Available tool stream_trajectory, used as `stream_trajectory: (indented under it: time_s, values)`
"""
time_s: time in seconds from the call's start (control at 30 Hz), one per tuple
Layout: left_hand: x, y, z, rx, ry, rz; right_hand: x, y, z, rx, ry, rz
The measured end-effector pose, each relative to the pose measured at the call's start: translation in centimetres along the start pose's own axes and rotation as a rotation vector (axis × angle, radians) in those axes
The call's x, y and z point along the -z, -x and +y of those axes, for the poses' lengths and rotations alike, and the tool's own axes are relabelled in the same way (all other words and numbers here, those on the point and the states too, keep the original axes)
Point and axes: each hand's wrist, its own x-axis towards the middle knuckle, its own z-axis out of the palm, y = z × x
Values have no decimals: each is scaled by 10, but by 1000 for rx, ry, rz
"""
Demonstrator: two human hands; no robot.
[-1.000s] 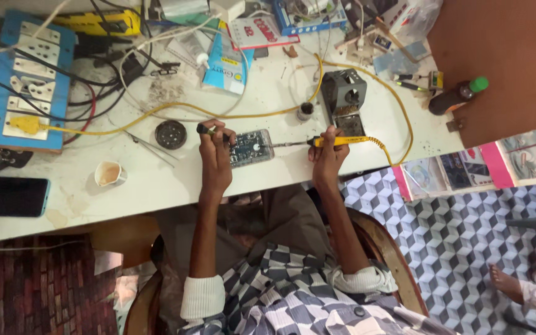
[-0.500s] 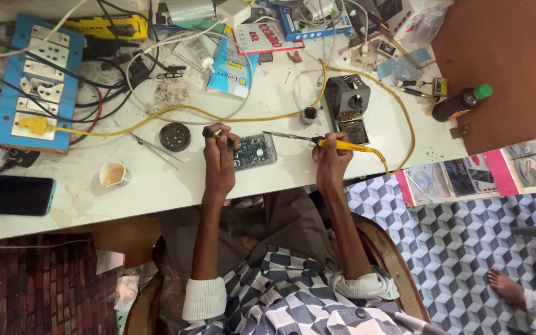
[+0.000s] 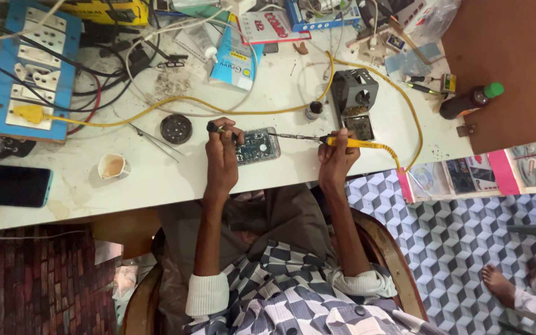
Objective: The person uses a soldering iron and a screwdriver to work on a small circuit board placed on a cluttered workbench. They repeatedly apply the soldering iron to various points on the board while holding it steady with the other hand.
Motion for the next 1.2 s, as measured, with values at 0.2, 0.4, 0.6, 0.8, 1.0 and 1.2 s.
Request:
stream_trajectory:
  time_s: [0.2,0.4,0.6,0.8,1.0,1.2]
  values:
    - [1,-1,7,43,-16,-1,-1,2,-1,-27,54,-41]
    - [1,1,9,52,-53,6,-2,1,-3,-65,28,-38]
    - [1,1,9,46,-24,6,-2,-1,-2,-49,41,-49]
    - [2,0,8,50,-27,-3,1,0,0,-71,12,-29]
    - [2,0,5,62,-56,5,3,-1,0,-62,-28,-19]
    - [2,-1,2,72,-41,-2,2,-2,0,-64,31,-55]
